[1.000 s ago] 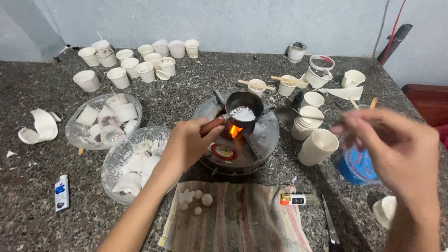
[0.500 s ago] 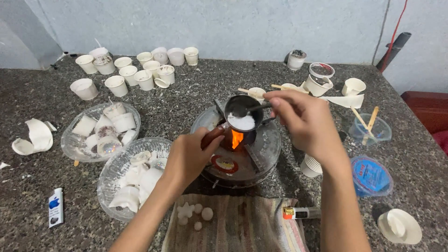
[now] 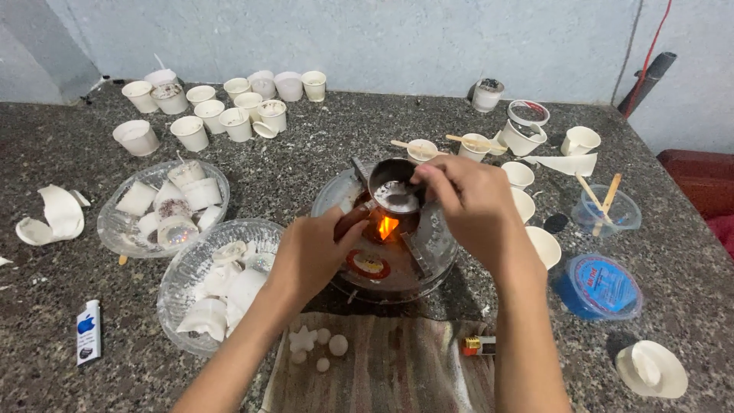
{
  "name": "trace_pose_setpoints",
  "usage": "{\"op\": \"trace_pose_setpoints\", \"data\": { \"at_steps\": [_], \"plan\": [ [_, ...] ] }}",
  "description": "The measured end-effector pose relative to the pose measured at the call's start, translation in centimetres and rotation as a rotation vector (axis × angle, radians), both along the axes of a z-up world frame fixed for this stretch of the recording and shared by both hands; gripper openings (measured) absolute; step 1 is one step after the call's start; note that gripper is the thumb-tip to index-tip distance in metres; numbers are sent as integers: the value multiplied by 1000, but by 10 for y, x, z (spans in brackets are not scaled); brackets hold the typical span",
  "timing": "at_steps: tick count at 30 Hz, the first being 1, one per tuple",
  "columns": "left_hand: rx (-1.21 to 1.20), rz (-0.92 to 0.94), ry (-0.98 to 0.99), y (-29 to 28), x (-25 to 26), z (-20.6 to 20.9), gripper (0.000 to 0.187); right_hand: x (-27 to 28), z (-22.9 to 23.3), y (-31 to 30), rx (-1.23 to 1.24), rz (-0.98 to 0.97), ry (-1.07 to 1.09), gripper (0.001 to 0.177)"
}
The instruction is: The person lights a portable gas stove and melts white wax in a small metal pot while stirring it with a spoon.
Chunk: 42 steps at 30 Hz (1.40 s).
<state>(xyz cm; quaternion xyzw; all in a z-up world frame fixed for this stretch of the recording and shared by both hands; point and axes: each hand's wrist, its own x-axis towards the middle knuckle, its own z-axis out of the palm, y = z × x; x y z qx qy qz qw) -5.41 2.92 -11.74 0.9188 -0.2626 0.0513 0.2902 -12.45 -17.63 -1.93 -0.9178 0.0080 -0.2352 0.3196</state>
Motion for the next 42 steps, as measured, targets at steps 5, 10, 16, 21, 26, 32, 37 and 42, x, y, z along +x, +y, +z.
{"op": "trace_pose_setpoints", "data": {
  "at_steps": [5, 10, 16, 21, 26, 32, 37, 42],
  "plan": [
    [-30, -9, 22, 3, -1, 10, 44, -2, -4, -15, -104, -35, -176, 29],
    [37, 2, -12, 1, 1, 6, 47, -3, -3, -11, -89, -43, -22, 33],
    [55, -18, -66, 0, 2, 0, 46, 9, -16, 3, -85, 68, -185, 27],
    [39, -38, -30, 1, 1, 2, 43, 5, -16, -16, -165, -22, -118, 29],
    [37, -39, -25, 1, 3, 1, 44, 6, -18, -10, -104, -30, -57, 33],
    [62, -37, -40, 1, -1, 2, 45, 7, -16, -7, -72, 28, -151, 27],
    [92, -35, -27, 0, -1, 3, 44, 8, -21, -14, -122, -19, 0, 30],
    [104, -29, -17, 3, 4, -4, 46, -4, -6, -8, -38, 21, -5, 31]
  ]
}}
